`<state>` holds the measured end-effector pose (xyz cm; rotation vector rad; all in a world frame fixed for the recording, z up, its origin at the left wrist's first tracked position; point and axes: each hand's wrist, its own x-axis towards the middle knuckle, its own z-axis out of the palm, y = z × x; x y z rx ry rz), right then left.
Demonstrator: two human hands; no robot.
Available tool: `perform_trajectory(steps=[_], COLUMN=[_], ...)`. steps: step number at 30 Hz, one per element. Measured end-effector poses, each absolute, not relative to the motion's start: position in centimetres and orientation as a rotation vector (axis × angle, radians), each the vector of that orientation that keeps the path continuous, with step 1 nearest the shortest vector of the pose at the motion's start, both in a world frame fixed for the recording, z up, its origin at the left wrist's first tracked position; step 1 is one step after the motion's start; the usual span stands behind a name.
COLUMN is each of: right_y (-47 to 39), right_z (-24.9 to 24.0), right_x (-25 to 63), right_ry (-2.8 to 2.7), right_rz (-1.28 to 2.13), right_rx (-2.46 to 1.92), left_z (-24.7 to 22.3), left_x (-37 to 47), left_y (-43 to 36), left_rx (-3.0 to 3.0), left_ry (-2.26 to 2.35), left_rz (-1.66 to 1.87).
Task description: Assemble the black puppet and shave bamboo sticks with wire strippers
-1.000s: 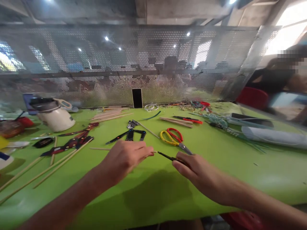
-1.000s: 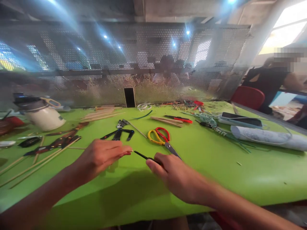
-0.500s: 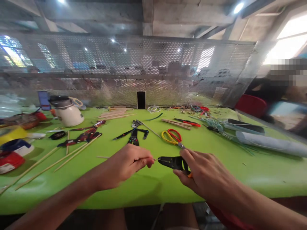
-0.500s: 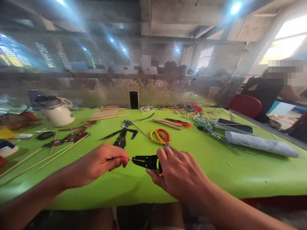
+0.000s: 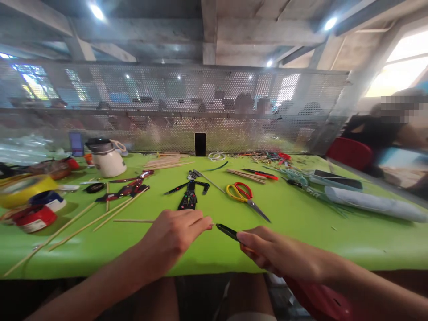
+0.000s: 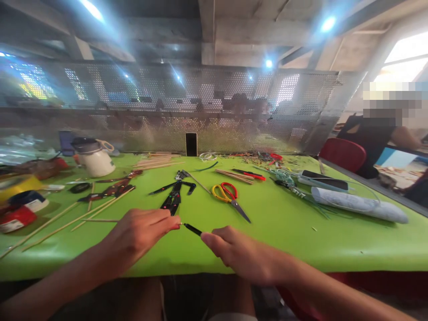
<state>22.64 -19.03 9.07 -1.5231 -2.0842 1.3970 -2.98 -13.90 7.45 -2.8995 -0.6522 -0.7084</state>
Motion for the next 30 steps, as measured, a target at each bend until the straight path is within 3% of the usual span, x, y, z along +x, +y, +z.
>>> perform_trajectory(steps=[3,10,17,23,30], right_y=[-19.3,-20.1,-20.3,-20.7,-21.0], right_z=[8.7,5.9,5.8,5.6,5.1], right_x=[22.6,22.4,22.6,22.6,22.3], right_ry=[-2.031,-2.362,-2.353,-2.374,-2.42], right_rz=[1.474,-0.043,-0.737,-0.771,-0.182], right_rx=[-1.487,-1.724,-1.366,-1.381,-1.632], left_z=[7.1,7.3,8.4,8.7,8.1], left_x=[-2.7,-2.3,-3.1,-3.4,-3.5], left_y=[-14.3,-15.7,-15.2,-13.9,-15.0], left_rx=[-2.878,-2.988,-3.453,-3.776,-3.542], left_ry=[-0.662,-1.012,-1.362,-1.332,-1.148], left_rz=[-0.758,-0.723,-0.469,-0.305,-0.527])
